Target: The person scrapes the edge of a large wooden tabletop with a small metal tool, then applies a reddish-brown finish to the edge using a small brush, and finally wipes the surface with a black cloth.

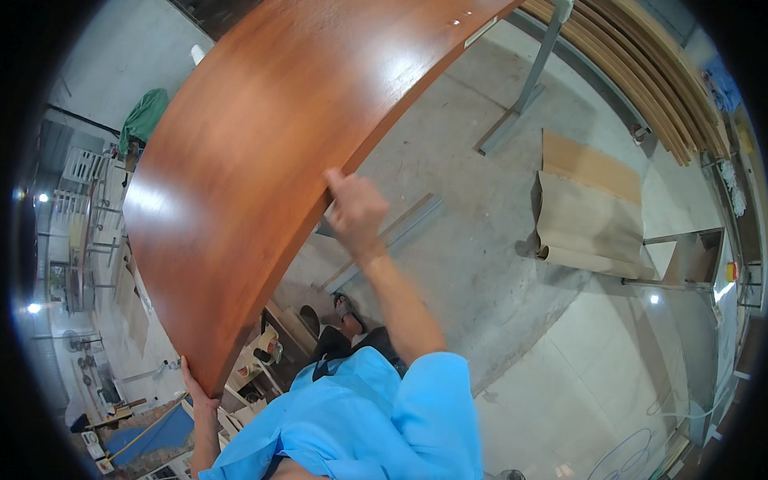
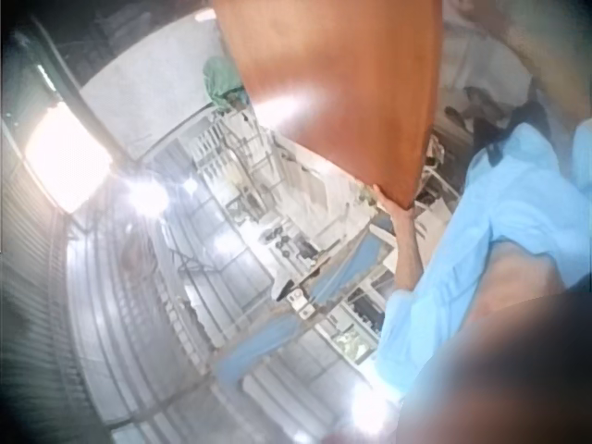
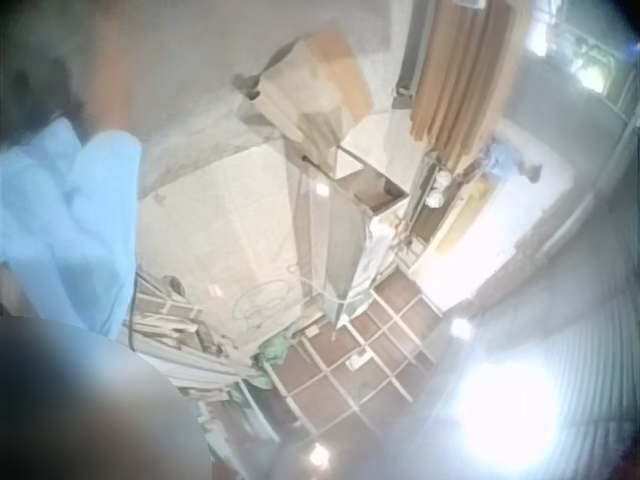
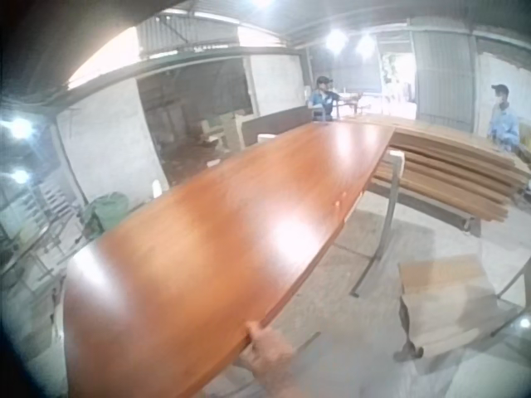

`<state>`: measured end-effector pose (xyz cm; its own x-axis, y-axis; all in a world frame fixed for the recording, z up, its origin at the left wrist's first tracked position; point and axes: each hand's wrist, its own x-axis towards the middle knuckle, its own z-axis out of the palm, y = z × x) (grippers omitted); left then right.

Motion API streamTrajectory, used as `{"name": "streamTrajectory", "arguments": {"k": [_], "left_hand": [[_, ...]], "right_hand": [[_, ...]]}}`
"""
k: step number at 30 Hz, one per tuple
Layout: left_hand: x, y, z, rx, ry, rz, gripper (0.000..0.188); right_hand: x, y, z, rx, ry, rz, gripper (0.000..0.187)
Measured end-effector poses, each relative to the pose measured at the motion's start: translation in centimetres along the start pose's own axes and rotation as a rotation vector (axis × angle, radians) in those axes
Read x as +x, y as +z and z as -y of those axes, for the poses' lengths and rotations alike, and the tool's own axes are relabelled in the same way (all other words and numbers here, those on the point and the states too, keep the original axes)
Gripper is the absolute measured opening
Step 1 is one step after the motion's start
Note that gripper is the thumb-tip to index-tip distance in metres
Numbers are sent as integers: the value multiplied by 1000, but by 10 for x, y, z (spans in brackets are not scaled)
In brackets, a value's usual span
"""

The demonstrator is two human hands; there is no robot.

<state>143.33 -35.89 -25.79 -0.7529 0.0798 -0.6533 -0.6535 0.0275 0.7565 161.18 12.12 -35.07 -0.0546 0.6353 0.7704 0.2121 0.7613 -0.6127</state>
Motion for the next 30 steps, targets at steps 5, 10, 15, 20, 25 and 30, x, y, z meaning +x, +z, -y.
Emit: {"name": "streamTrajectory", "arguments": {"k": [5,10,15,20,25,30], "left_hand": [[8,-6,3,46,102,61,70],[13,2,2,128,144,50,74],[13,8,3,94,123,32,75],[9,9,1,80,93,-33,78],[10,10,2,1,82,65,75],[22,-10,4,-19,147,216,71]], "right_hand": [[-72,-9,68,227,-25,201,46],[-9,1,14,155,-40,-49,42],[40,5,-35,8,65,-35,38],[-30,10,36,59,10,69,43],[-122,6,149,310,-47,309,46],[-163,1,205,390,-144,474,50]]}}
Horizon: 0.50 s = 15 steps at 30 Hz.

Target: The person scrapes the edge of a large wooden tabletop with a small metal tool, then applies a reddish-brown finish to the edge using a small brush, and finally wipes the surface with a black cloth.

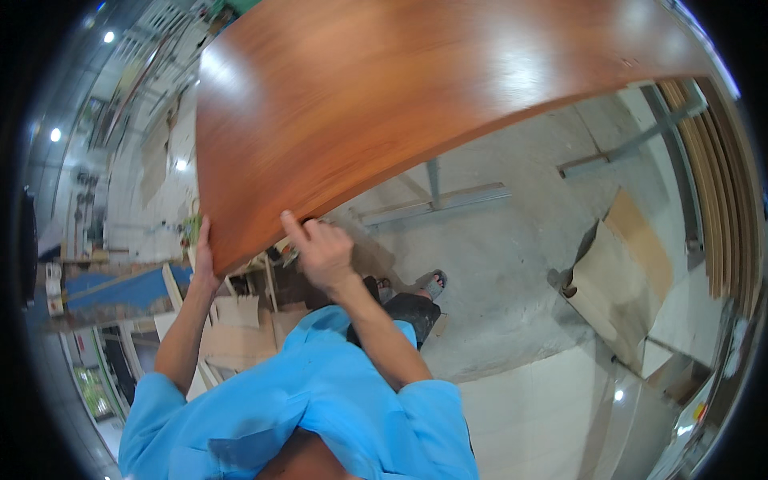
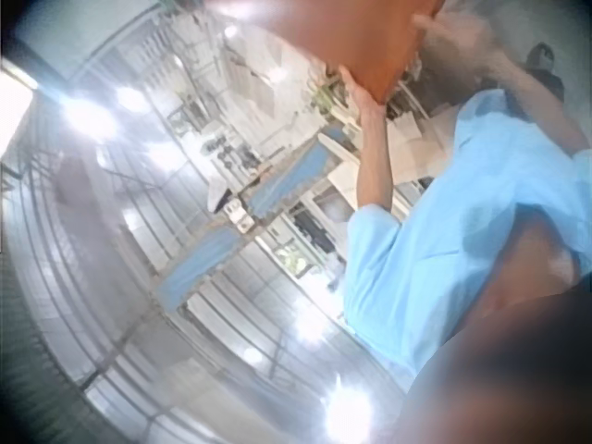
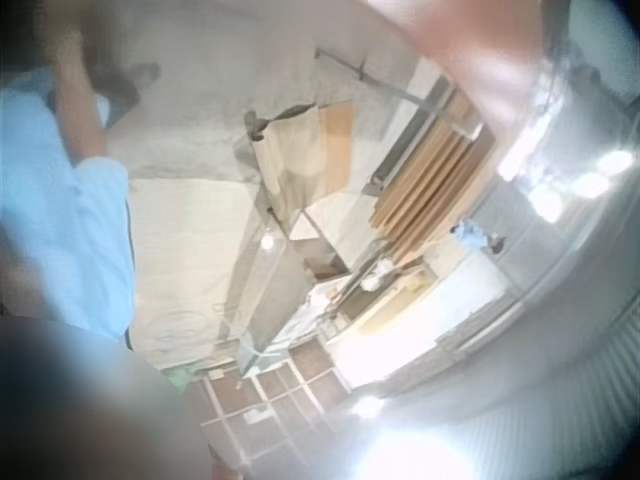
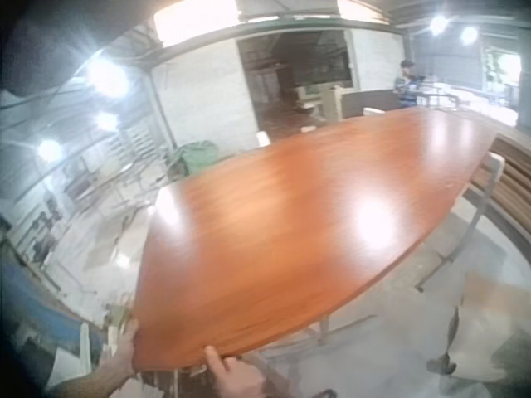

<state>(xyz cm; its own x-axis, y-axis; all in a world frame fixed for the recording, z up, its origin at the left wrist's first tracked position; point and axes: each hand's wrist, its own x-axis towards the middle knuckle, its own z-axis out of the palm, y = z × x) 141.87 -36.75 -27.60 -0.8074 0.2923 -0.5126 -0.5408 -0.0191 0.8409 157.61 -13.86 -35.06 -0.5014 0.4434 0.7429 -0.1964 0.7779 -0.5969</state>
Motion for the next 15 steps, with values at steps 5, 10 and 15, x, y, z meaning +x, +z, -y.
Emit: {"name": "streamTrajectory", "arguments": {"k": [5,10,15], "left_hand": [[11,-24,-7,118,48,57,70],[11,-28,-28,186,-62,139,69],[11,-37,-41,255,-157,243,72]], "right_hand": [[38,-51,-58,-133,96,-253,53],[30,-28,-49,-152,208,-226,61],[-27,58,56,-14,46,-58,66]]}}
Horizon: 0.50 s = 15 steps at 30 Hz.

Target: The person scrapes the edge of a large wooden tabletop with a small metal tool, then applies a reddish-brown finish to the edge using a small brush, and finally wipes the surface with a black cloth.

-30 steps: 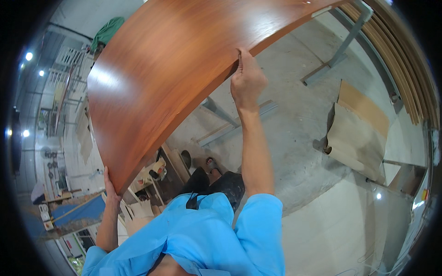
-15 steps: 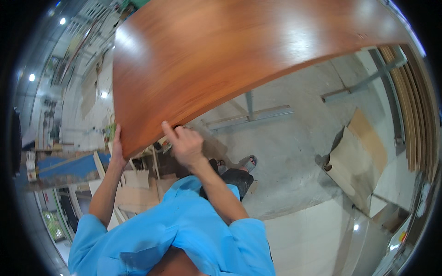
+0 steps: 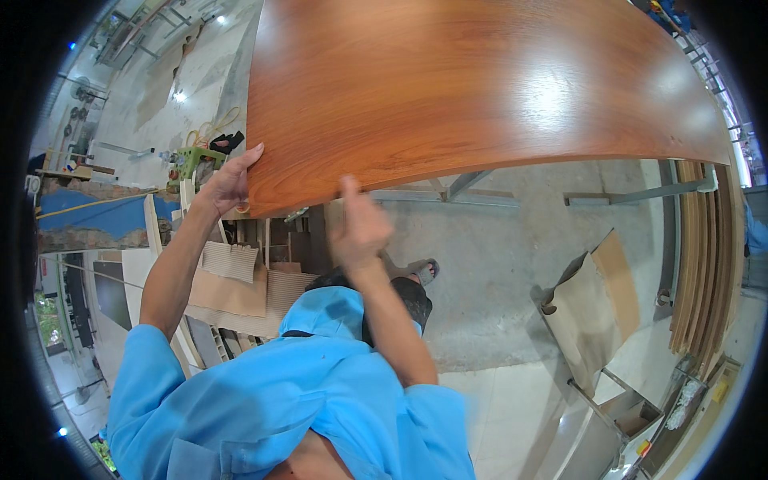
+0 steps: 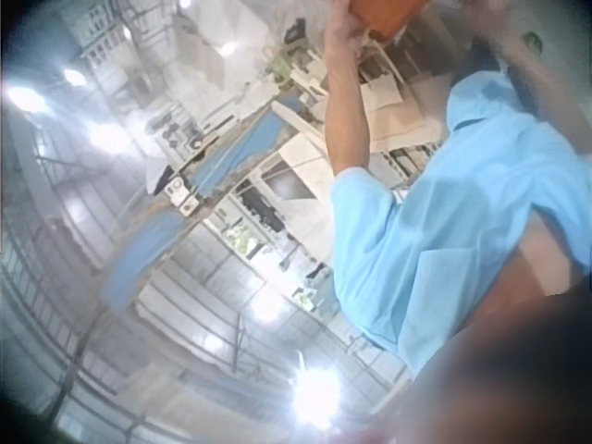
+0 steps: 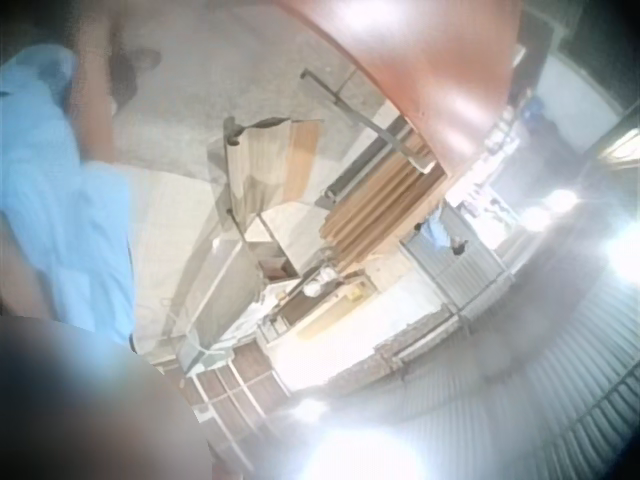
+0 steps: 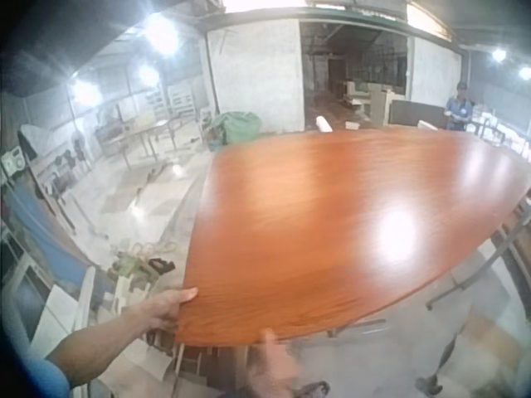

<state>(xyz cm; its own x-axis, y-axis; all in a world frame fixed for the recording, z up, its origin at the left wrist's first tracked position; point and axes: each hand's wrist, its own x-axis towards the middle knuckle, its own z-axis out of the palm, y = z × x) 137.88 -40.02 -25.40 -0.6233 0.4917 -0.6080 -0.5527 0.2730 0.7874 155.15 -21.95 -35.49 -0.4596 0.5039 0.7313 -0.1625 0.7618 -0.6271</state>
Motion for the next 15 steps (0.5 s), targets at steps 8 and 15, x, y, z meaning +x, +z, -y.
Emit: {"name": "streamTrajectory", "arguments": {"k": [8,15], "left_hand": [[23,-31,8,62,-1,191,73],[24,-33,3,130,-15,182,79]], "right_hand": [[-10,10,32,25,-196,136,59],[17,-4,14,-117,36,22,57]]}}
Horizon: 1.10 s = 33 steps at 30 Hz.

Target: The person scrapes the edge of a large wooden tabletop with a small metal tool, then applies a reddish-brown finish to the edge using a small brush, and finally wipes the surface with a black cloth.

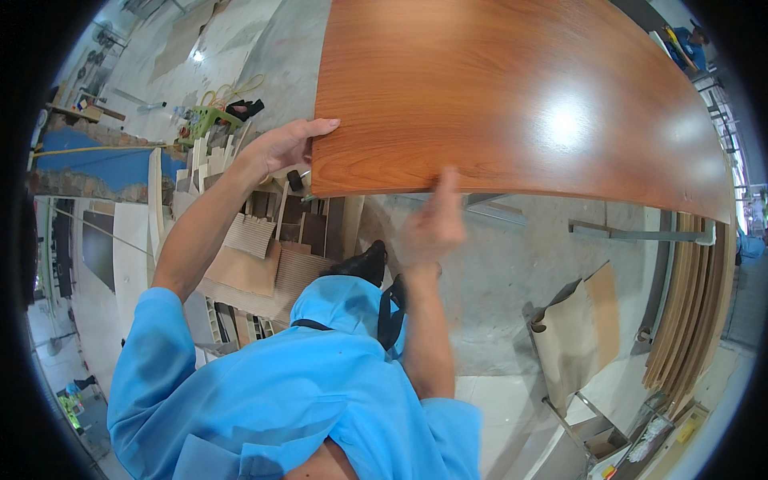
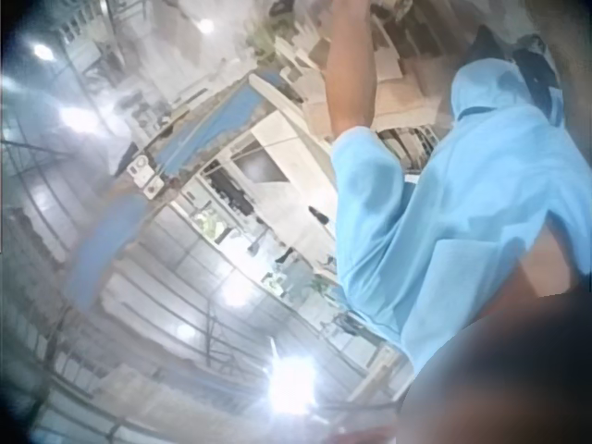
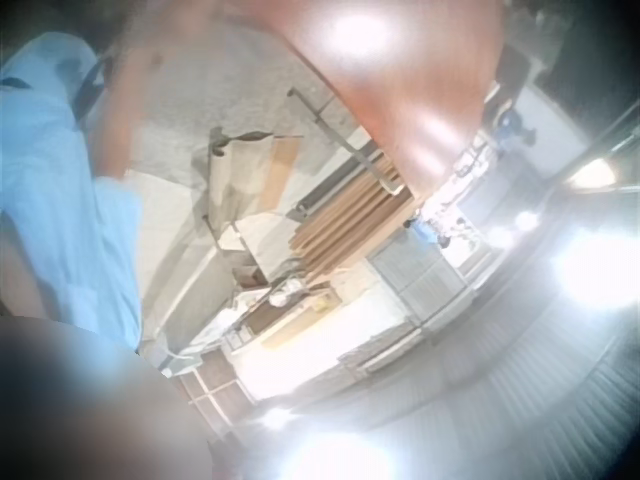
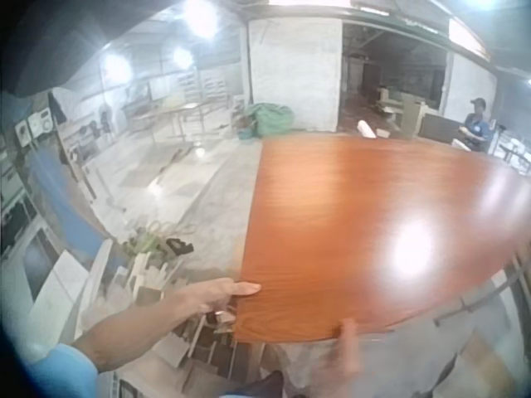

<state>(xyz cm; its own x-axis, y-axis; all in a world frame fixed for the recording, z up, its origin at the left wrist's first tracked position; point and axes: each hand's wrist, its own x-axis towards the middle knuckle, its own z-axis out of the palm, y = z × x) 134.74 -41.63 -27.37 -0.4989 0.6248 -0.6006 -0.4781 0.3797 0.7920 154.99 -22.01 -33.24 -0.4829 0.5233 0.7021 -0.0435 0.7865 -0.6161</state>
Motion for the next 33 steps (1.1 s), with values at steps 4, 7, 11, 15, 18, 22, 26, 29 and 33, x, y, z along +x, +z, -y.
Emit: {"name": "streamTrajectory", "arguments": {"k": [4,7,11,15,18,22,26,29,33], "left_hand": [[5,-5,2,12,17,32,78],[8,-8,6,20,34,30,76],[6,1,11,15,102,-97,78],[-20,32,20,665,408,-818,75],[-46,65,26,1208,948,-784,65],[-56,108,24,1494,937,-431,66],[-33,129,4,1563,878,-395,72],[-10,156,-10,1603,821,-341,74],[32,215,-29,1667,783,-305,74]], "right_hand": [[-63,56,103,150,-233,404,57],[-85,66,128,420,-374,485,46],[-81,34,91,334,-262,491,33],[-67,-1,61,239,-44,343,24],[-44,-21,39,101,134,186,28],[-6,-35,6,109,243,1,37],[34,-49,-42,-17,198,-86,31],[60,-71,-88,-105,180,-147,32],[99,-114,-175,-210,173,-274,33]]}}
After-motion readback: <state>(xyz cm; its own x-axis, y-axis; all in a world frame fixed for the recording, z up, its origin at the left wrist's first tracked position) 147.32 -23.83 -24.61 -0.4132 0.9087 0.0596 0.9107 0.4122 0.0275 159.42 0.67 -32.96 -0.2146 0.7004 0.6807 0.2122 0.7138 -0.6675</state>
